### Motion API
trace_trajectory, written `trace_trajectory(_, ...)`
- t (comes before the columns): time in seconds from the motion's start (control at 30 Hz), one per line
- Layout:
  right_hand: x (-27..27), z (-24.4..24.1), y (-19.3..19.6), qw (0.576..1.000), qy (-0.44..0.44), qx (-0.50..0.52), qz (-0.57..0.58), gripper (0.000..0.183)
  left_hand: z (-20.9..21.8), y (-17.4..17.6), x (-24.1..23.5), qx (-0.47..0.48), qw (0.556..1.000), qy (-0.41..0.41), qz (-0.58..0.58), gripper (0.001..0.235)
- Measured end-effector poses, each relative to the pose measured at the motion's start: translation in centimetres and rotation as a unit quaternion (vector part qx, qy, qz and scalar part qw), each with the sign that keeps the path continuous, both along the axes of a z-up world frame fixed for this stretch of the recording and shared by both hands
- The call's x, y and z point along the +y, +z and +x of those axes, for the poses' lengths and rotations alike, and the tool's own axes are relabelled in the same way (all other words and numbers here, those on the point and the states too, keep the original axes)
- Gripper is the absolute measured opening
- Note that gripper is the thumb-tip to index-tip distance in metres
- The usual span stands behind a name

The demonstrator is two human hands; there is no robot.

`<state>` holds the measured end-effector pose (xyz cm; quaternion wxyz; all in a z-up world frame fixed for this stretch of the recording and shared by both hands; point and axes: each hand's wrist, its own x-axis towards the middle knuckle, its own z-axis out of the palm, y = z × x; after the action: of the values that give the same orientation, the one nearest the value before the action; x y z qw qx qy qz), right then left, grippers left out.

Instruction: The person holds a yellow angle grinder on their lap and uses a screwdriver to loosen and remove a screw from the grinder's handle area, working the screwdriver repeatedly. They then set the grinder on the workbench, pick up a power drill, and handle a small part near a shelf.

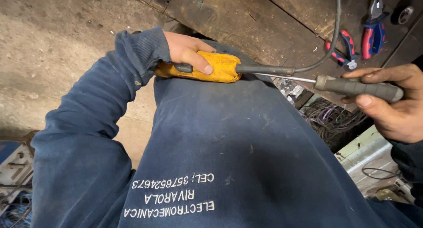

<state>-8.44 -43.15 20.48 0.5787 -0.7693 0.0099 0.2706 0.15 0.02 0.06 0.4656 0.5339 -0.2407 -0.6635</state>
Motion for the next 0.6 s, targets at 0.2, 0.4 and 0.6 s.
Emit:
trace_trajectory(0.2, 1.2, 0.4, 0.4, 1.000, 0.006, -0.007, 0.004, 0.031, 0.1, 0.3, 0.1, 0.012, 1.000, 0.004, -0.013, 0.071)
trace_trajectory(0.4, -6.7, -2.2, -1.9, 0.943, 0.115, -0.086, -0.300, 0.053, 0.3, 1.3, -0.1, 0.005, 1.000, -0.010, 0.019, 0.068)
trace_trajectory(0.6, -9.2, -0.7, -2.8, 0.808, 0.353, -0.252, -0.398, 0.052, 0.2, 1.0, -0.5, -0.026, 0.999, -0.025, 0.033, 0.069)
